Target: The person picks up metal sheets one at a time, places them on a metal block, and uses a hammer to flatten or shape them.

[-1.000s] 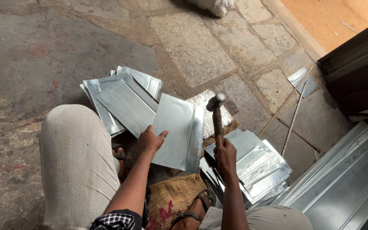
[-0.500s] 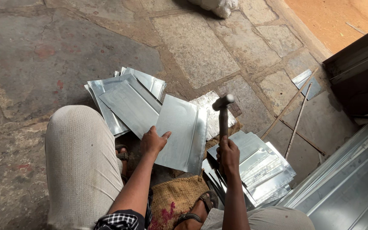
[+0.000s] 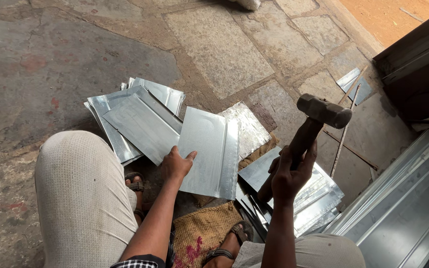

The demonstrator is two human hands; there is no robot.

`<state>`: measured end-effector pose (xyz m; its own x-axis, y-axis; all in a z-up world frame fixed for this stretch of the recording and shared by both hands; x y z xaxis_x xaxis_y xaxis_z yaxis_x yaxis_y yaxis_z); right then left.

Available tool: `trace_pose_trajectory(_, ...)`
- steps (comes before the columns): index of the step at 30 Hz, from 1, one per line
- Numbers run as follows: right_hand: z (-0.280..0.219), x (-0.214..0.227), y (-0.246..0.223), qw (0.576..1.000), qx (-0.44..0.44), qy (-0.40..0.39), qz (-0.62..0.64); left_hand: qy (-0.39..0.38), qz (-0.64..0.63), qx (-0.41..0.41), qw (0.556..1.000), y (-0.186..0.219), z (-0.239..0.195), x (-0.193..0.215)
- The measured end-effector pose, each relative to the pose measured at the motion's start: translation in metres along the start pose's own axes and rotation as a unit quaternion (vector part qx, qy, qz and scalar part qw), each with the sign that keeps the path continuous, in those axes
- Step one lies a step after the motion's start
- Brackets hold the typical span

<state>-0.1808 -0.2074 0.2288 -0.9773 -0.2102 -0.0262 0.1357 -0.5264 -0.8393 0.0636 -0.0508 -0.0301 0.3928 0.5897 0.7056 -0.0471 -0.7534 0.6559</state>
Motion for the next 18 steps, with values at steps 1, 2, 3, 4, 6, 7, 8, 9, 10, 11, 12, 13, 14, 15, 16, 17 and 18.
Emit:
trace_pose_trajectory(1, 0.001, 0.002, 0.004, 1.0, 0.004, 0.002, -0.001, 0.001, 0.004, -0.001, 1.0, 0.002, 0.0, 0.0)
trace_pose_trajectory(2, 0.001, 0.004, 0.01, 1.0, 0.006, 0.002, -0.002, 0.002, 0.009, 0.001, 1.0, 0.001, 0.0, 0.001)
trace_pose_trajectory(3, -0.001, 0.003, 0.022, 1.0, -0.007, -0.003, 0.001, 0.002, 0.01, 0.005, 1.0, 0.0, 0.0, 0.002)
trace_pose_trajectory(4, -0.004, 0.002, 0.038, 1.0, -0.02, -0.005, 0.002, -0.001, 0.012, 0.007, 1.0, 0.001, 0.0, 0.001)
trace_pose_trajectory(6, -0.016, -0.001, 0.08, 0.995, -0.068, -0.024, -0.065, 0.006, 0.009, 0.001, 1.0, 0.004, 0.0, 0.0)
trace_pose_trajectory(7, -0.026, -0.002, 0.105, 0.985, -0.103, -0.041, -0.132, 0.016, 0.005, -0.007, 1.0, 0.006, 0.0, 0.002)
trace_pose_trajectory(8, -0.032, -0.013, 0.124, 0.976, -0.095, -0.088, -0.177, 0.027, 0.0, -0.015, 1.0, 0.009, 0.0, 0.004)
trace_pose_trajectory(9, -0.04, -0.021, 0.138, 0.962, -0.088, -0.135, -0.221, 0.012, 0.004, -0.01, 1.0, 0.009, -0.001, 0.003)
trace_pose_trajectory(10, -0.044, -0.014, 0.15, 0.951, -0.132, -0.128, -0.249, -0.001, 0.007, -0.003, 1.0, 0.008, -0.001, 0.003)
trace_pose_trajectory(11, -0.047, -0.009, 0.155, 0.937, -0.175, -0.122, -0.276, -0.014, 0.009, 0.004, 1.0, 0.008, 0.0, 0.003)
trace_pose_trajectory(12, -0.05, -0.012, 0.157, 0.922, -0.219, -0.118, -0.297, -0.002, 0.006, 0.001, 1.0, 0.012, 0.003, 0.007)
trace_pose_trajectory(13, -0.044, -0.018, 0.149, 0.927, -0.221, -0.104, -0.285, 0.011, 0.003, -0.001, 1.0, 0.017, 0.006, 0.008)
trace_pose_trajectory(14, -0.037, -0.012, 0.139, 0.928, -0.229, -0.088, -0.279, 0.013, 0.003, -0.002, 1.0, 0.017, 0.001, 0.005)
trace_pose_trajectory(15, -0.034, -0.009, 0.131, 0.93, -0.236, -0.072, -0.274, 0.011, 0.003, -0.004, 1.0, 0.012, 0.0, 0.003)
trace_pose_trajectory(16, -0.025, -0.014, 0.117, 0.944, -0.17, -0.065, -0.274, 0.013, 0.0, -0.008, 1.0, 0.011, 0.002, 0.003)
trace_pose_trajectory(17, -0.017, -0.016, 0.106, 0.955, -0.103, -0.058, -0.273, 0.014, -0.002, -0.012, 1.0, 0.01, 0.003, 0.001)
trace_pose_trajectory(18, -0.014, -0.021, 0.099, 0.961, -0.037, -0.051, -0.269, 0.02, 0.0, -0.017, 1.0, 0.009, 0.003, 0.001)
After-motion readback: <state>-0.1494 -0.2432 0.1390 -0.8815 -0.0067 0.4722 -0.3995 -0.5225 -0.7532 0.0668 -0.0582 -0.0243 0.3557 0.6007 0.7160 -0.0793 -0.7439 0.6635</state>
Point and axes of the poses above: each hand's wrist, its own z-axis towards the middle knuckle, its own x-axis out of the back of the hand, y = z × x, the point moved 8 cm from there along z, towards the middle knuckle, and after that the axes turned 10 degrees about y, right-handed, at the moved point
